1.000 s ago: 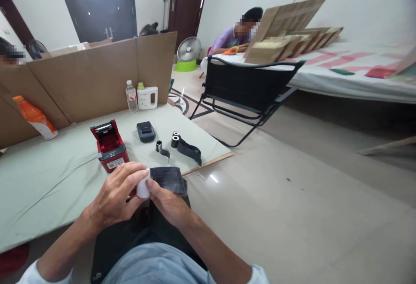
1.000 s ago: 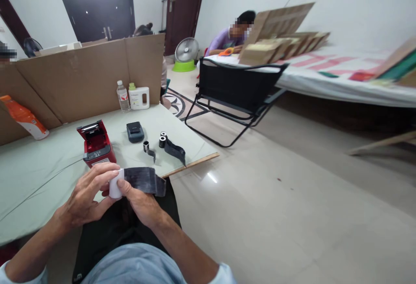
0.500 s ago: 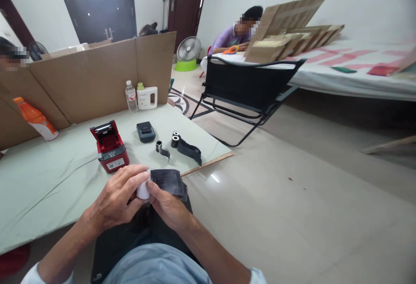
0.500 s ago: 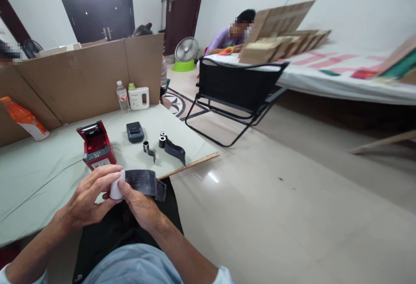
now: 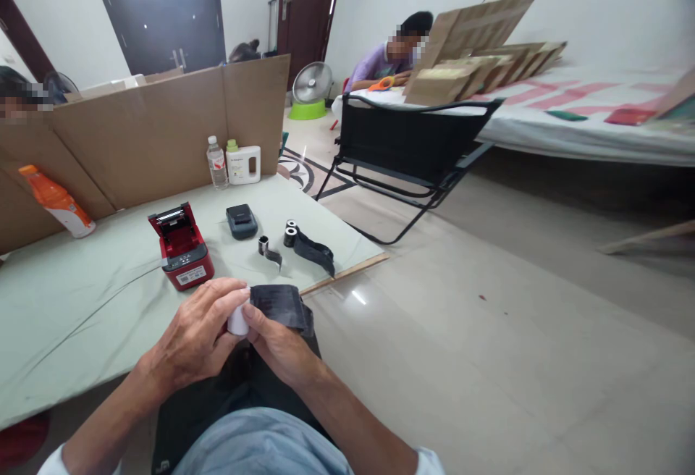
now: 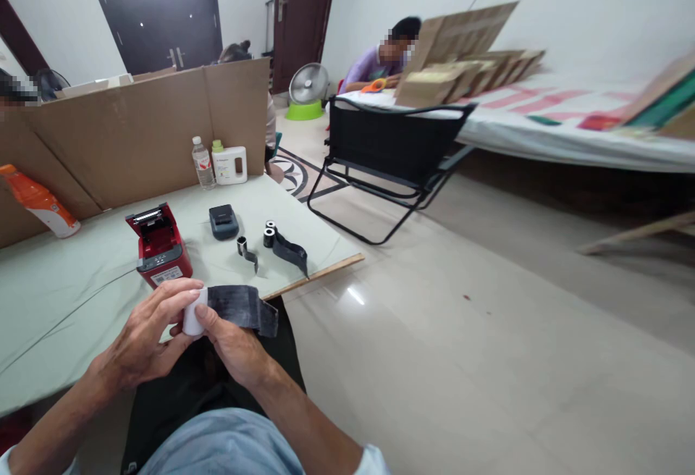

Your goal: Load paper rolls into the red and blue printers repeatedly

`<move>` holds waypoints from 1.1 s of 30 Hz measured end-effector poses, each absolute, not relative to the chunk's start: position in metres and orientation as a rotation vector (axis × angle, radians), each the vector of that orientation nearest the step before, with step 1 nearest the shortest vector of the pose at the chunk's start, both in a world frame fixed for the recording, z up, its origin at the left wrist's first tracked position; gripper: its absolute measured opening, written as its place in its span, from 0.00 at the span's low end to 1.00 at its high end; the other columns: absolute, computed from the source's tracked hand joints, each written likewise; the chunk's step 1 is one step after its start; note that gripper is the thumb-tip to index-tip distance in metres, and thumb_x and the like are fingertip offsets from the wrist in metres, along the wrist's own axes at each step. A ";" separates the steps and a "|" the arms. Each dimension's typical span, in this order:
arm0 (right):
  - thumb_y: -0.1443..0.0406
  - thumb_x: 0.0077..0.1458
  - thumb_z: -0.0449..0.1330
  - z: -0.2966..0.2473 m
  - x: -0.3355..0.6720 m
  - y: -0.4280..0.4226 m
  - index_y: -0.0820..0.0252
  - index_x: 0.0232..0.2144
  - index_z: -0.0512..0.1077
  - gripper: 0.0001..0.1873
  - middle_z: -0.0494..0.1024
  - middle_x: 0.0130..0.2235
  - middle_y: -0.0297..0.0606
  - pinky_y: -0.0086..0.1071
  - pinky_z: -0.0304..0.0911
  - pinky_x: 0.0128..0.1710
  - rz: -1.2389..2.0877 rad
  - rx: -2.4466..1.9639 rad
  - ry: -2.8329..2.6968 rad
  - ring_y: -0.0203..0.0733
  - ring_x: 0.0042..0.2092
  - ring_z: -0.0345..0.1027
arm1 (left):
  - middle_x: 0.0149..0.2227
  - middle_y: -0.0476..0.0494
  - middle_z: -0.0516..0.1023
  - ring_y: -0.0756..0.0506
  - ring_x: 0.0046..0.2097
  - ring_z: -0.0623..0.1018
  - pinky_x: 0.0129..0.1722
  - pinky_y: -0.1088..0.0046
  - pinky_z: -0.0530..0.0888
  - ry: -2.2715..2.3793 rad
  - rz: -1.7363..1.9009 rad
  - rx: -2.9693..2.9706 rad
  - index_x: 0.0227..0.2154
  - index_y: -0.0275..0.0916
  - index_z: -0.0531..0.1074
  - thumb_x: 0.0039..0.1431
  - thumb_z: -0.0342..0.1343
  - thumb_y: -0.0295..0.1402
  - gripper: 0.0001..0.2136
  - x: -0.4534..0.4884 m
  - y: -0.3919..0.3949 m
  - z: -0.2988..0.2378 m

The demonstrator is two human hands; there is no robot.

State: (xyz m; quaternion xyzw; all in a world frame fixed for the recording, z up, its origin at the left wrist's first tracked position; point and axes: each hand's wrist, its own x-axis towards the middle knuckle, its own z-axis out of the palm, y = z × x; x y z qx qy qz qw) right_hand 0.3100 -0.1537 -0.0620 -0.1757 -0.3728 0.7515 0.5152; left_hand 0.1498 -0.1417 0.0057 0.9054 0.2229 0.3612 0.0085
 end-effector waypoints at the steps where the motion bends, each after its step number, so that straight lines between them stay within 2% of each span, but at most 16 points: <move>1: 0.41 0.56 0.69 -0.061 0.310 -0.154 0.56 0.42 0.82 0.27 0.85 0.41 0.42 0.46 0.74 0.57 1.813 -0.415 -0.892 0.52 0.52 0.78 | 0.55 0.29 0.80 0.38 0.55 0.81 0.53 0.57 0.82 0.677 1.128 2.814 0.62 0.38 0.66 0.65 0.58 0.23 0.23 0.150 -0.141 0.006; 7: 0.38 0.57 0.67 -0.061 0.312 -0.153 0.57 0.40 0.82 0.29 0.85 0.39 0.41 0.45 0.75 0.53 1.813 -0.419 -0.951 0.52 0.49 0.79 | 0.54 0.30 0.79 0.37 0.55 0.81 0.53 0.55 0.82 0.687 1.142 2.812 0.65 0.39 0.64 0.65 0.57 0.24 0.26 0.151 -0.140 0.007; 10: 0.39 0.59 0.66 -0.067 0.313 -0.151 0.57 0.44 0.82 0.29 0.85 0.43 0.41 0.45 0.74 0.57 1.759 -0.485 -0.968 0.50 0.52 0.78 | 0.54 0.29 0.79 0.36 0.56 0.81 0.53 0.54 0.82 0.732 1.100 2.908 0.64 0.37 0.64 0.65 0.54 0.23 0.25 0.154 -0.141 0.010; 15: 0.42 0.59 0.68 -0.076 0.315 -0.142 0.57 0.51 0.81 0.30 0.82 0.55 0.41 0.50 0.60 0.71 1.557 -0.732 -0.984 0.49 0.62 0.72 | 0.52 0.29 0.79 0.35 0.53 0.81 0.51 0.54 0.82 0.820 0.998 3.064 0.60 0.34 0.66 0.64 0.51 0.20 0.22 0.158 -0.134 0.008; 19: 0.44 0.59 0.69 -0.073 0.314 -0.133 0.56 0.52 0.81 0.28 0.81 0.58 0.41 0.53 0.53 0.74 1.441 -0.837 -0.996 0.50 0.64 0.70 | 0.52 0.29 0.79 0.35 0.53 0.81 0.52 0.52 0.82 0.885 0.941 3.098 0.60 0.35 0.67 0.64 0.50 0.19 0.22 0.159 -0.123 0.002; 22: 0.41 0.57 0.69 -0.068 0.313 -0.131 0.56 0.49 0.82 0.29 0.83 0.55 0.42 0.51 0.61 0.70 1.567 -0.647 -0.963 0.52 0.62 0.73 | 0.54 0.30 0.79 0.36 0.55 0.81 0.53 0.54 0.82 0.809 1.057 2.953 0.63 0.37 0.66 0.63 0.55 0.21 0.25 0.157 -0.121 0.002; 26: 0.36 0.57 0.65 -0.058 0.314 -0.140 0.59 0.45 0.82 0.34 0.86 0.43 0.46 0.50 0.74 0.57 1.889 -0.333 -0.955 0.55 0.53 0.79 | 0.54 0.32 0.79 0.37 0.56 0.81 0.52 0.57 0.83 0.700 1.222 2.730 0.65 0.40 0.64 0.60 0.59 0.23 0.30 0.158 -0.131 0.009; 29: 0.37 0.57 0.65 -0.053 0.316 -0.147 0.57 0.45 0.81 0.32 0.85 0.41 0.44 0.47 0.76 0.54 1.863 -0.338 -0.961 0.53 0.51 0.79 | 0.54 0.31 0.79 0.37 0.56 0.81 0.52 0.57 0.82 0.697 1.207 2.761 0.64 0.38 0.64 0.60 0.58 0.21 0.29 0.160 -0.140 0.015; 33: 0.39 0.56 0.68 -0.056 0.315 -0.150 0.56 0.45 0.82 0.29 0.85 0.44 0.41 0.46 0.74 0.59 1.792 -0.397 -0.936 0.52 0.53 0.78 | 0.53 0.29 0.79 0.36 0.55 0.80 0.53 0.56 0.82 0.769 1.097 2.908 0.61 0.34 0.65 0.61 0.55 0.20 0.24 0.160 -0.145 0.019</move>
